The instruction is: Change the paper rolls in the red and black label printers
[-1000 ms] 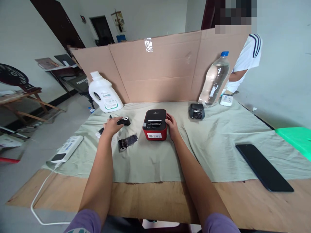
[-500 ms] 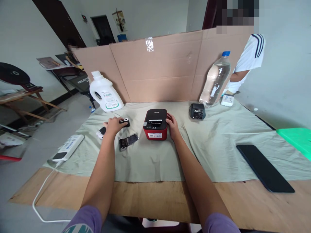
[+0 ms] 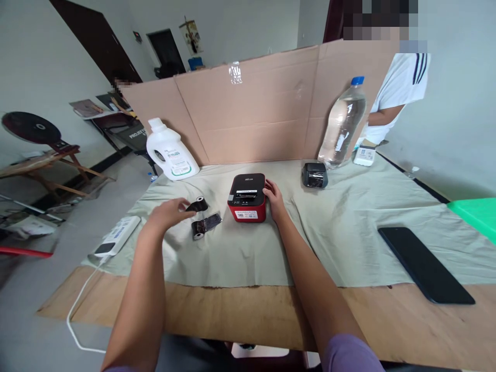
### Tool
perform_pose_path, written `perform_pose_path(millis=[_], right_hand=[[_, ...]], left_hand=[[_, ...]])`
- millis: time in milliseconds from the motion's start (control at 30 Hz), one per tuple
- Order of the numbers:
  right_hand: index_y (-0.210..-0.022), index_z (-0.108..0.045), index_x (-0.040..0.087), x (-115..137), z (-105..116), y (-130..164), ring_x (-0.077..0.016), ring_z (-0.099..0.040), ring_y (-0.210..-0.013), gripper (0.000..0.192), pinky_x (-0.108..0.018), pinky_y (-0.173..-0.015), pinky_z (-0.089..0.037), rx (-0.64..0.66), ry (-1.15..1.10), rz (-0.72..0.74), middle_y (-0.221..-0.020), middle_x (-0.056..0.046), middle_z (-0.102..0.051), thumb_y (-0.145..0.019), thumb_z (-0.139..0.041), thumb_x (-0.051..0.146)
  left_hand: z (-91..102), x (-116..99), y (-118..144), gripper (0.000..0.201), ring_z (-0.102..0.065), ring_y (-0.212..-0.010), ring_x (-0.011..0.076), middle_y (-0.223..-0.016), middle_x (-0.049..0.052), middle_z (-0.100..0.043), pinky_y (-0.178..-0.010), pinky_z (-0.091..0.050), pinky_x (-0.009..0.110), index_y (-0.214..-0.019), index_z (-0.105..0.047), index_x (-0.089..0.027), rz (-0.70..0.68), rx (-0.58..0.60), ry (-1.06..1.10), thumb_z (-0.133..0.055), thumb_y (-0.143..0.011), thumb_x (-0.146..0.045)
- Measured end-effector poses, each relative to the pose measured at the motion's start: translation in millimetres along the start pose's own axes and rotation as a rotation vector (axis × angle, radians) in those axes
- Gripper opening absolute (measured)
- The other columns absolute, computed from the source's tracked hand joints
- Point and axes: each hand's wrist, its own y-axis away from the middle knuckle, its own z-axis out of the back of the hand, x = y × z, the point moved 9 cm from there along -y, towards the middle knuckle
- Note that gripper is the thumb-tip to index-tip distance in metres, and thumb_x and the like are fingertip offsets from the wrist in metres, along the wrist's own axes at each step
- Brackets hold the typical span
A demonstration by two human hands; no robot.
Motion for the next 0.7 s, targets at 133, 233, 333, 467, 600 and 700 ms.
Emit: perform_pose_path(millis=[133, 233, 333, 467, 600, 700], right_hand=[[-0.116, -0.066, 0.029, 1.2, -2.3, 0.2, -0.0294, -0.056, -0.130, 0.047, -0.049, -0.112, -0.043, 0.009, -0.005, 0.000, -0.128, -0.004, -0.069, -0.072, -0.074, 0.042], [-0.115, -0.066, 0.029, 2.2, -2.6, 0.3, -0.0291, -0.056, -0.130, 0.046, -0.048, -0.113, -0.042, 0.006, -0.013, 0.007, -0.127, -0.004, -0.069, -0.072, -0.074, 0.042], [-0.115, -0.066, 0.028, 2.2, -2.2, 0.5, -0.0292, -0.056, -0.130, 0.047, -0.048, -0.112, -0.042, -0.003, -0.007, 0.005, -0.128, -0.005, -0.069, -0.072, -0.074, 0.043], [-0.116, -0.066, 0.027, 1.7, -1.5, 0.5, -0.0294, -0.057, -0.129, 0.050, -0.049, -0.112, -0.042, -0.013, 0.002, 0.004, -0.129, -0.005, -0.069, -0.070, -0.074, 0.044], [-0.115, -0.066, 0.027, 1.1, -1.0, 0.2, -0.0292, -0.056, -0.130, 0.049, -0.049, -0.114, -0.041, -0.021, -0.015, 0.004, -0.129, -0.005, -0.069, -0.069, -0.075, 0.044], [-0.115, -0.066, 0.028, 0.6, -1.3, -0.3, -0.0293, -0.056, -0.130, 0.049, -0.048, -0.114, -0.040, -0.013, -0.021, -0.002, -0.129, -0.005, -0.069, -0.069, -0.075, 0.043]], left_hand=[[-48.1, 7.7, 28.2, 0.074, -0.067, -0.109, 0.0299, -0.125, 0.008, -0.070, -0.088, -0.051, 0.031, -0.129, -0.065, -0.027, -0.127, 0.190, 0.121, -0.083, -0.059, -0.045], [-58.9, 12.4, 33.1, 0.073, -0.067, -0.108, 0.0290, -0.123, 0.008, -0.071, -0.089, -0.051, 0.032, -0.135, -0.062, -0.027, -0.135, 0.101, 0.201, -0.078, -0.066, -0.044], [-63.1, 14.3, 28.1, 0.060, -0.070, -0.096, 0.0274, -0.111, 0.008, -0.074, -0.087, -0.052, 0.035, -0.129, -0.066, -0.024, -0.087, 0.101, 0.338, -0.055, -0.084, -0.062], [-57.3, 17.0, 14.9, 0.050, -0.067, -0.107, 0.0320, -0.104, 0.013, -0.075, -0.095, -0.048, 0.039, -0.102, -0.075, -0.022, -0.061, 0.023, 0.288, -0.039, -0.095, -0.056], [-61.2, 27.5, 6.4, 0.035, -0.061, -0.122, 0.0343, -0.108, 0.015, -0.075, -0.101, -0.046, 0.040, -0.100, -0.074, -0.020, -0.009, -0.060, 0.307, -0.049, -0.094, -0.043], [-70.2, 40.1, 8.2, 0.050, -0.065, -0.116, 0.0342, -0.109, 0.016, -0.075, -0.097, -0.049, 0.041, -0.097, -0.073, -0.017, 0.106, -0.103, 0.429, -0.033, -0.099, -0.047]])
